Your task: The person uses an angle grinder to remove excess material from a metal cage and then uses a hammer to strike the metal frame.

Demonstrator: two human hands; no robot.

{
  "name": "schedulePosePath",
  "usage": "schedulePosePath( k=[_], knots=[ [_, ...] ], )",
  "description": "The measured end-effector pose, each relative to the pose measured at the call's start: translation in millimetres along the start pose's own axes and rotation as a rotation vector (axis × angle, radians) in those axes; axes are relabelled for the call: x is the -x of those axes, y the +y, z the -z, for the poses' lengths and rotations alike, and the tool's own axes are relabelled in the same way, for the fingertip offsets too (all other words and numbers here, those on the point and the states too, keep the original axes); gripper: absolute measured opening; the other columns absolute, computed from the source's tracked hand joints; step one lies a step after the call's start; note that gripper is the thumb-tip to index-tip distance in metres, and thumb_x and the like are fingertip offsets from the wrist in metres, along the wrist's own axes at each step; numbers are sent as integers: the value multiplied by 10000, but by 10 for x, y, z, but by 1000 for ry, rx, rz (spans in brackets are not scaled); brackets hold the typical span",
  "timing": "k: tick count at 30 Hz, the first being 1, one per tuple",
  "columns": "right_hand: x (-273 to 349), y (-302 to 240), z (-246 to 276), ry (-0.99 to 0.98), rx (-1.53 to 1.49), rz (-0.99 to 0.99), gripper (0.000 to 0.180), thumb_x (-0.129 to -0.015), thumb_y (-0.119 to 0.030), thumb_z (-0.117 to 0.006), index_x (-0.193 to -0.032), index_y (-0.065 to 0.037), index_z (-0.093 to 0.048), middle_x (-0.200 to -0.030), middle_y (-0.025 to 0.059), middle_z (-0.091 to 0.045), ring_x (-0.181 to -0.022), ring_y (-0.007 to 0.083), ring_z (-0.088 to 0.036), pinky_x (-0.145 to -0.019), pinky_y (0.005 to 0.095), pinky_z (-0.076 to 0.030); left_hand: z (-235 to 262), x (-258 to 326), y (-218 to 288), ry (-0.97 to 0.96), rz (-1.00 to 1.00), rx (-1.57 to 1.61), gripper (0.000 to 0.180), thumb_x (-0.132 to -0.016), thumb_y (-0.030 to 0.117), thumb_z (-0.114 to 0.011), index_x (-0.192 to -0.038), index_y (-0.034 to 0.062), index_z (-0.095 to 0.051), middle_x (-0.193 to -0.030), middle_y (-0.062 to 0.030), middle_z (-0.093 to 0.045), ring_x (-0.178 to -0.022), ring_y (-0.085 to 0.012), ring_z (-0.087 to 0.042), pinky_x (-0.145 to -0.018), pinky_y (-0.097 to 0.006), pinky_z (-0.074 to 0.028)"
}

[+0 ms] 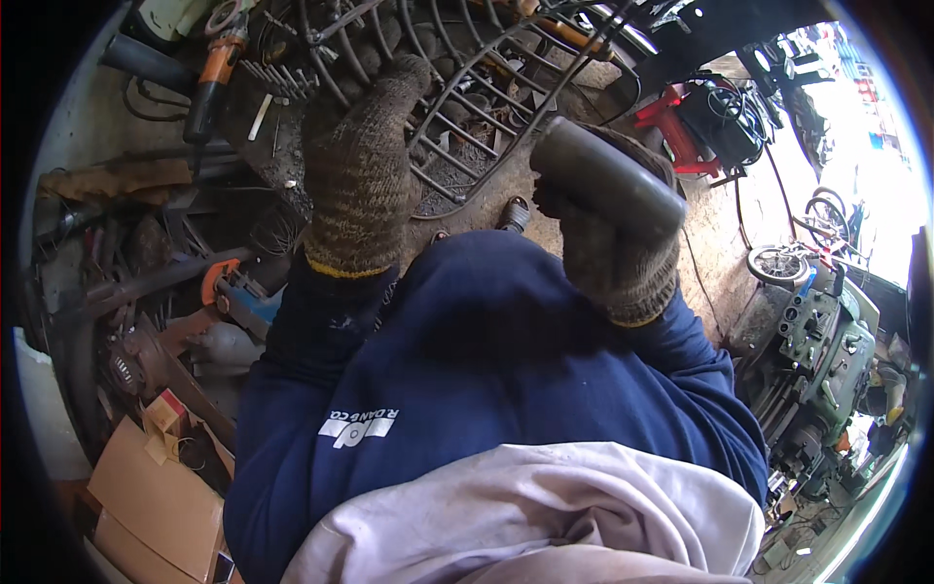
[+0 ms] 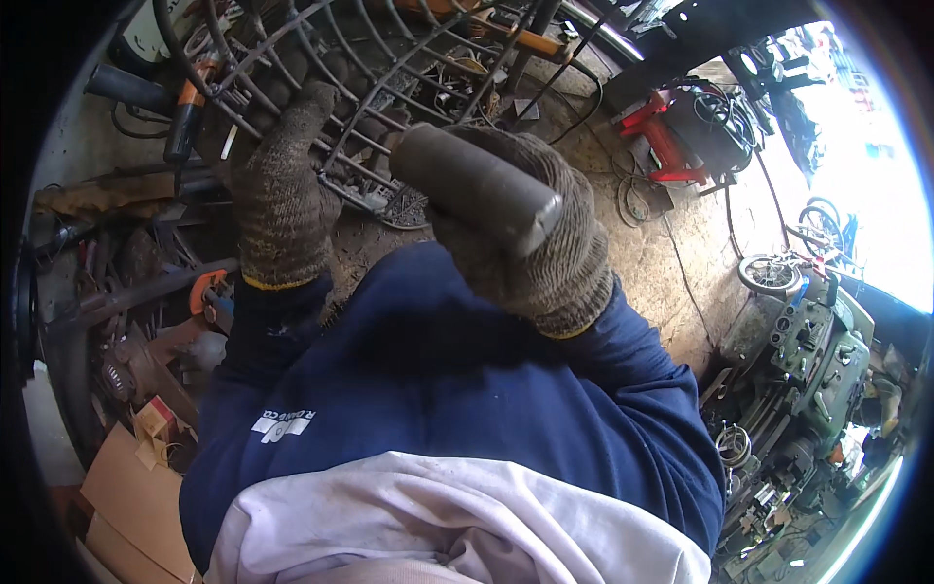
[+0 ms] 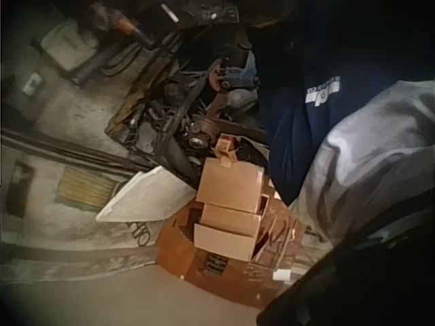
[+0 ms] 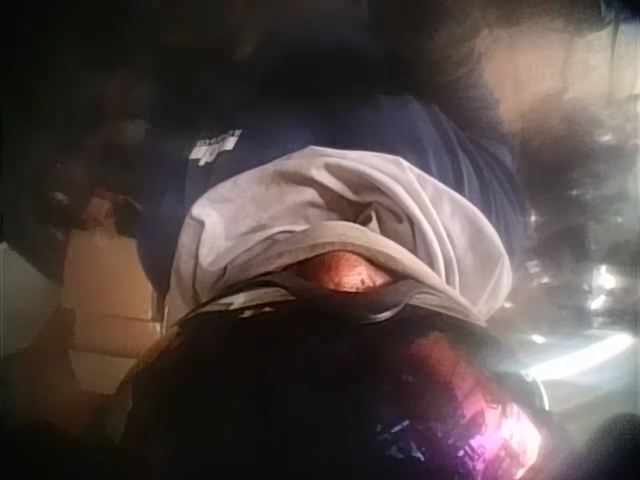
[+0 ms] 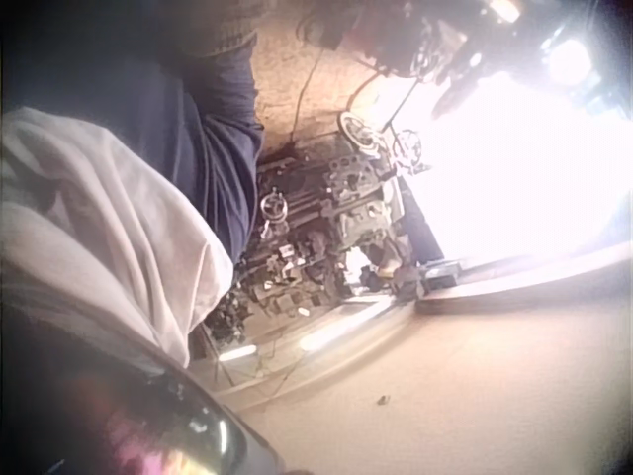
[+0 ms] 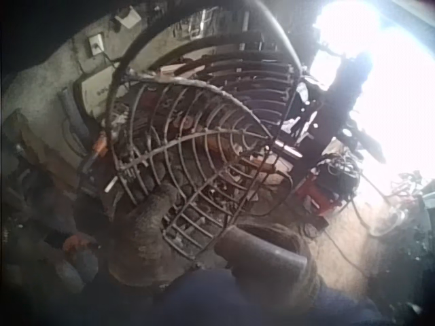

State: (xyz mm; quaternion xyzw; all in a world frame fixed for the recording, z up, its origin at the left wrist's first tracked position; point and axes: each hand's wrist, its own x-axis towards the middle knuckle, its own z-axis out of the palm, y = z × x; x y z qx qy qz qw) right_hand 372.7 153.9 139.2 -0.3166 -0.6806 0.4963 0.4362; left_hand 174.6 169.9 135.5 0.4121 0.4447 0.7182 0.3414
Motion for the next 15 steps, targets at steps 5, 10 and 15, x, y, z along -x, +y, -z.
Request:
schedulePosePath(
  k=[5, 10, 15],
  knots=[
    [-127, 180, 36, -80, 628, 100, 344, -971, -260, -565, -1164, 20, -617, -987, 104, -683, -813, 142, -675, -684, 274, -545, -13, 10, 32, 37, 41, 2, 237, -866, 9, -641, -1099, 40, -670, -1075, -68, -678, -955, -167, -652, -804, -302, -535],
    [-44, 254, 162, 88, 239, 84, 318, -933, -178, -615, -1201, -7, -630, -1010, 99, -685, -826, 160, -659, -719, 285, -534, 139, 60, -169, -61, 116, -157, 243, -897, 46, -620, -1134, -10, -618, -1067, -117, -678, -907, -218, -687, -755, -344, -600],
    [-187, 215, 369, 161, 395, 268, 269, -869, -76, -660, -1137, -49, -679, -1083, 141, -678, -987, 263, -671, -885, 358, -525, 235, 11, -88, -127, 632, 285, 279, -955, 126, -558, -1151, -69, -595, -1100, -123, -675, -917, -220, -693, -760, -326, -606]
  ],
)
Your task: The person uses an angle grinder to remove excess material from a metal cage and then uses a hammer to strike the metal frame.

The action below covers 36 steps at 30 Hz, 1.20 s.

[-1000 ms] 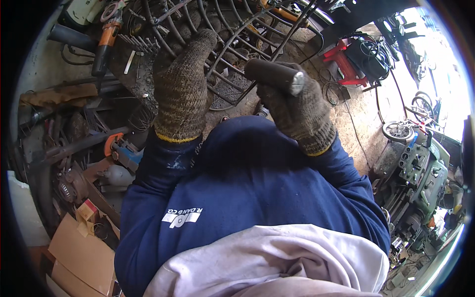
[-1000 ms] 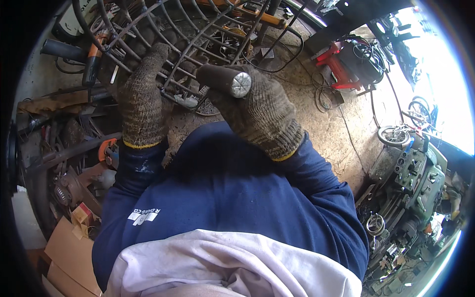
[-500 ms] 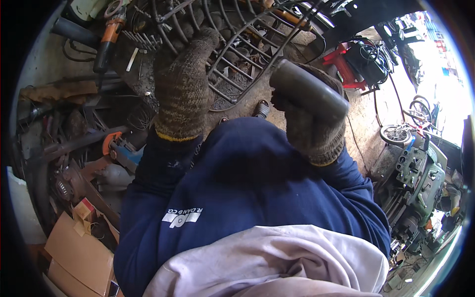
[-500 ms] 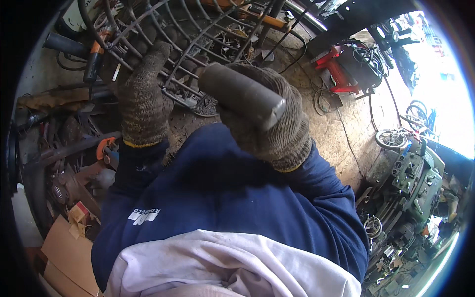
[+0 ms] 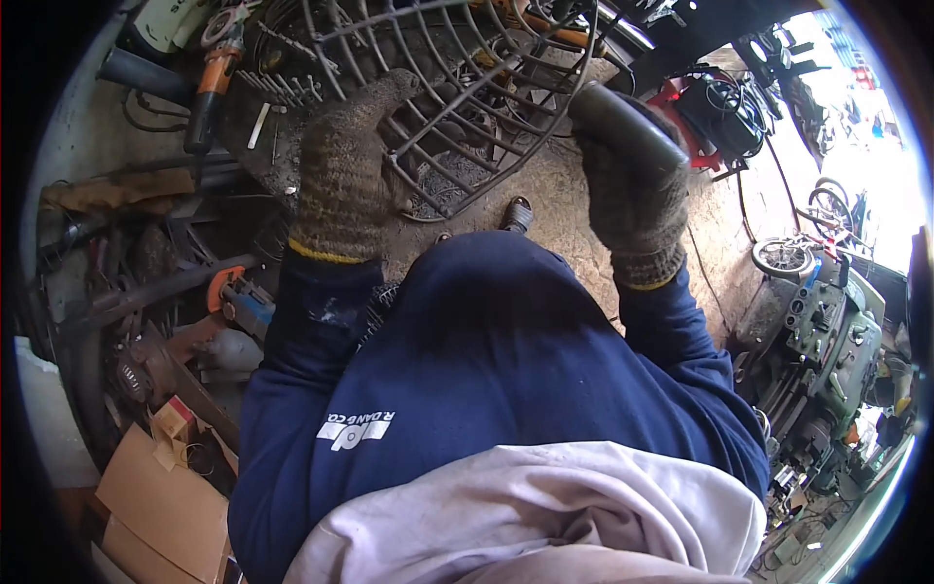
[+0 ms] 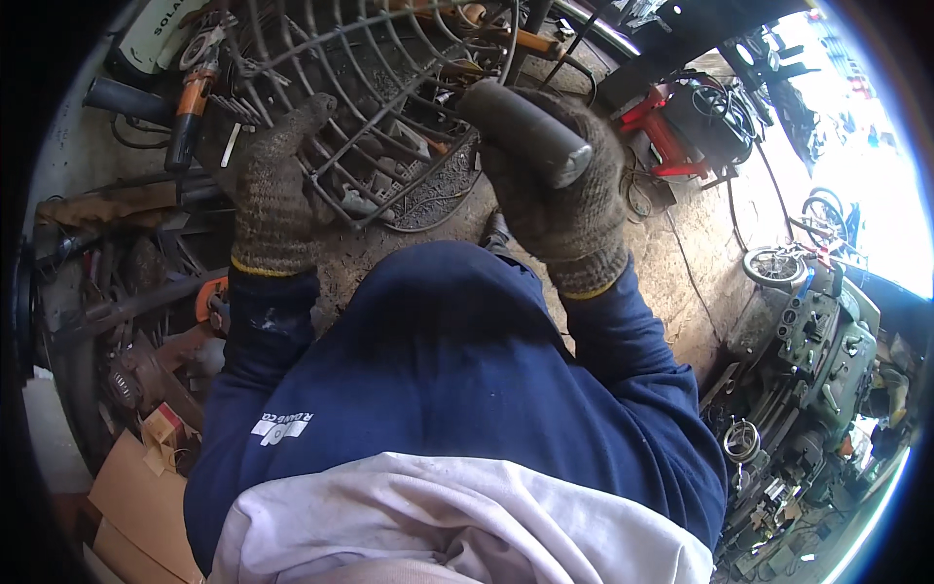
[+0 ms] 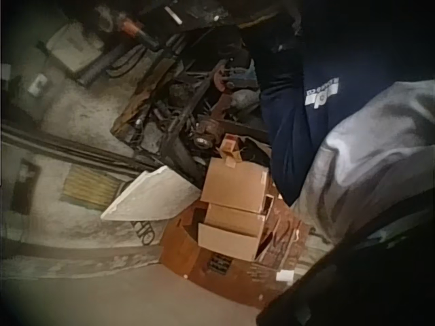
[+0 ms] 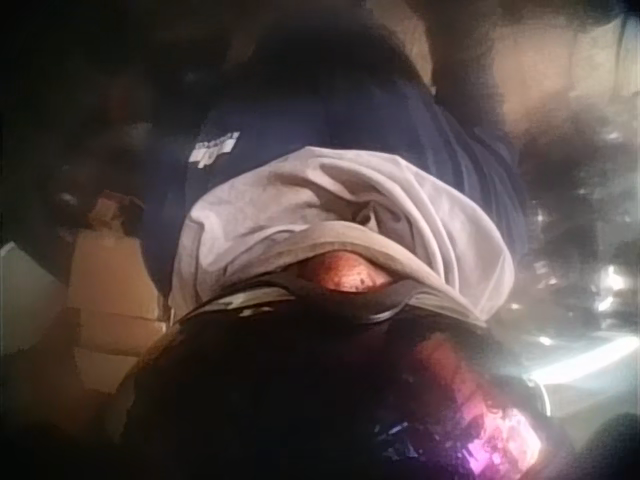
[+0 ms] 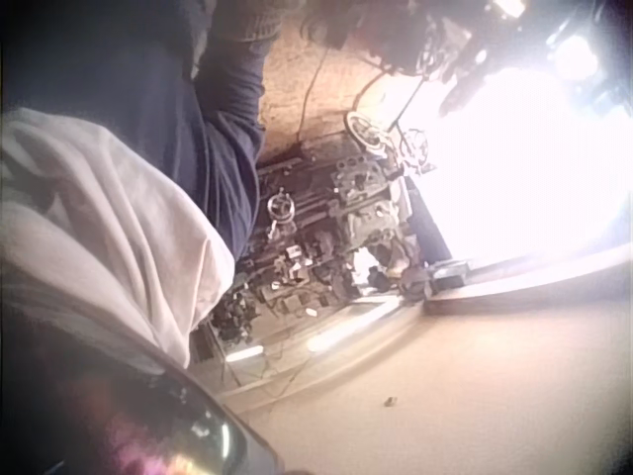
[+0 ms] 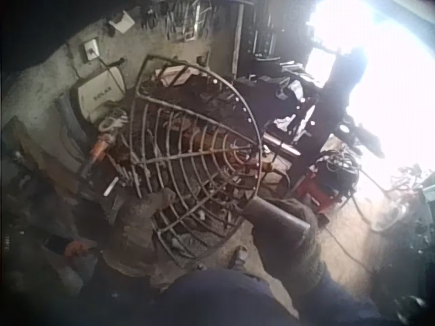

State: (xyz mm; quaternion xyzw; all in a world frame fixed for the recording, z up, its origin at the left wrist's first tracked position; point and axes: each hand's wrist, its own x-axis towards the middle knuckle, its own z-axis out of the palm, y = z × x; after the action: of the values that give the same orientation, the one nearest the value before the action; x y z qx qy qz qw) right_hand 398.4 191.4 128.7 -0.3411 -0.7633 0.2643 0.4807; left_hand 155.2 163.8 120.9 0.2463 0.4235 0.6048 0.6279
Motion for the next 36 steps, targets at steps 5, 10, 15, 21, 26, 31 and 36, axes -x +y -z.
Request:
schedulePosePath(
  k=[5, 10, 15, 21, 26, 31, 36],
  knots=[
    [-187, 221, 115, -37, 249, 342, 292, -821, -281, -708, -1066, -123, -722, -1087, 111, -678, -1086, 313, -631, -1006, 493, -428, 487, -266, -454, -114, 343, 292, 337, -961, 178, -546, -1186, -72, -566, -1136, -187, -660, -929, -239, -698, -745, -331, -619],
    [-173, 248, 131, -98, 158, 337, 305, -818, -274, -719, -1071, -103, -715, -1036, 107, -688, -1063, 304, -640, -988, 467, -440, 51, 2, -280, -321, 275, -227, 454, -968, 301, -520, -1264, -43, -521, -1175, -223, -632, -997, -290, -666, -800, -344, -600],
    [0, 198, 61, -52, -284, -47, 230, -906, -131, -663, -1117, -39, -676, -1028, 107, -690, -986, 213, -664, -867, 321, -524, -60, 191, -344, -276, 145, -209, 497, -948, 388, -542, -1241, -14, -551, -1180, -199, -632, -1035, -273, -648, -855, -357, -566],
    [-45, 100, 58, -42, -490, -266, 208, -955, -138, -614, -1139, -44, -631, -1055, 85, -670, -951, 165, -653, -852, 298, -529, 66, 228, -133, -203, 114, 126, 552, -924, 492, -568, -1212, 21, -586, -1187, -171, -632, -1080, -253, -626, -921, -372, -525],
    [39, 175, 26, -23, -634, -520, 241, -959, -201, -620, -1149, -53, -611, -1051, 64, -659, -922, 134, -644, -762, 266, -537, 95, 183, 167, -371, 55, -604, 444, -937, 394, -592, -1174, 21, -630, -1148, -152, -648, -1051, -208, -647, -866, -321, -554],
    [43, 142, -35, 11, -731, -603, 321, -947, -268, -640, -1184, -53, -605, -987, 52, -665, -793, 88, -646, -598, 234, -519, 220, 100, 76, -541, -663, -1165, 292, -938, 170, -610, -1174, 0, -627, -1080, -134, -678, -1003, -197, -669, -841, -306, -568],
    [83, 214, 55, -117, -597, -732, 330, -962, -278, -617, -1206, -56, -602, -1001, 45, -676, -781, 80, -630, -628, 229, -508, -152, 200, 52, -338, 229, -132, 283, -916, 93, -617, -1174, -25, -620, -1093, -133, -681, -995, -207, -676, -855, -325, -570]
  ],
)
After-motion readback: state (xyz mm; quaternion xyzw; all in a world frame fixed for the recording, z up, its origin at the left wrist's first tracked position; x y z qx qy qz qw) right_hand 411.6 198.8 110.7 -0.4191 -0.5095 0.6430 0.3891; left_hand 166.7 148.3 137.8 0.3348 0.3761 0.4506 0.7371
